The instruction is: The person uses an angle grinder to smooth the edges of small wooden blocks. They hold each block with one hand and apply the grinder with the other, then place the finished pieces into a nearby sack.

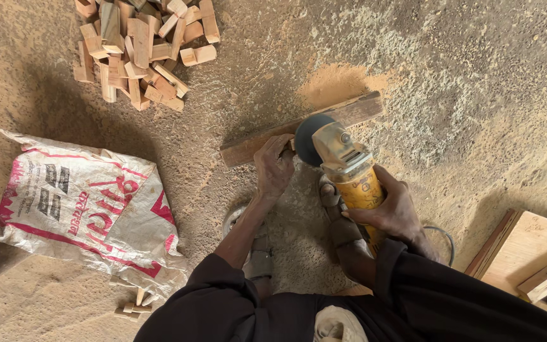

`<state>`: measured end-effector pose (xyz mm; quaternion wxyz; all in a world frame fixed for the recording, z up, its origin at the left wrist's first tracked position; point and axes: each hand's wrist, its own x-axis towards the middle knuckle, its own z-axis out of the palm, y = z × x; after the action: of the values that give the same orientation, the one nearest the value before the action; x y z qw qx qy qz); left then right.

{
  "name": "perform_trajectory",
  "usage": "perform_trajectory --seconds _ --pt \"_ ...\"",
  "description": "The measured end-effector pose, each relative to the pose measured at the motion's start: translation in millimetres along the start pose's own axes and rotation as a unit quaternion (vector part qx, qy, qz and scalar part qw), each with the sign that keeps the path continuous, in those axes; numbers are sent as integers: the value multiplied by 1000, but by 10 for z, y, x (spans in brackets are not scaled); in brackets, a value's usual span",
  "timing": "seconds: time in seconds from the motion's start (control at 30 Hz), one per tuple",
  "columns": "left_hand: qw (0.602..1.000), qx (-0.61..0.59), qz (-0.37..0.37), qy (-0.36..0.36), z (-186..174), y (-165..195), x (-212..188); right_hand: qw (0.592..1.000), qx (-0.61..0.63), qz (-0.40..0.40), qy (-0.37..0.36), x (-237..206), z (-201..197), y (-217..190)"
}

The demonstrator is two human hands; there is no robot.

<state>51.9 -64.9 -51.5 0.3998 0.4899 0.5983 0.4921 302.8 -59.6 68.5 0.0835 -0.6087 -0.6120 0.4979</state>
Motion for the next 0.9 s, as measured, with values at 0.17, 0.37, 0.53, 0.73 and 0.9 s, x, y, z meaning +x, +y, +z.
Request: perform_trajectory --seconds 0.17,0.37,0.53,0.73,0.9 --pt "1000 9 1 -6 -14 -33 3 1000 7 -28 2 47 -16 124" --pt "999 33 7 -8 -4 -107 0 995 97 18 30 5 -137 215" --pt "999 10 44 23 21 -110 15 992 118 22 36 -40 -128 157" --pt "999 -29 -13 28 25 -171 4 989 138 39 34 -108 -56 116" --pt "999 35 -28 -14 3 -292 21 989 135 42 50 -134 -93 183"
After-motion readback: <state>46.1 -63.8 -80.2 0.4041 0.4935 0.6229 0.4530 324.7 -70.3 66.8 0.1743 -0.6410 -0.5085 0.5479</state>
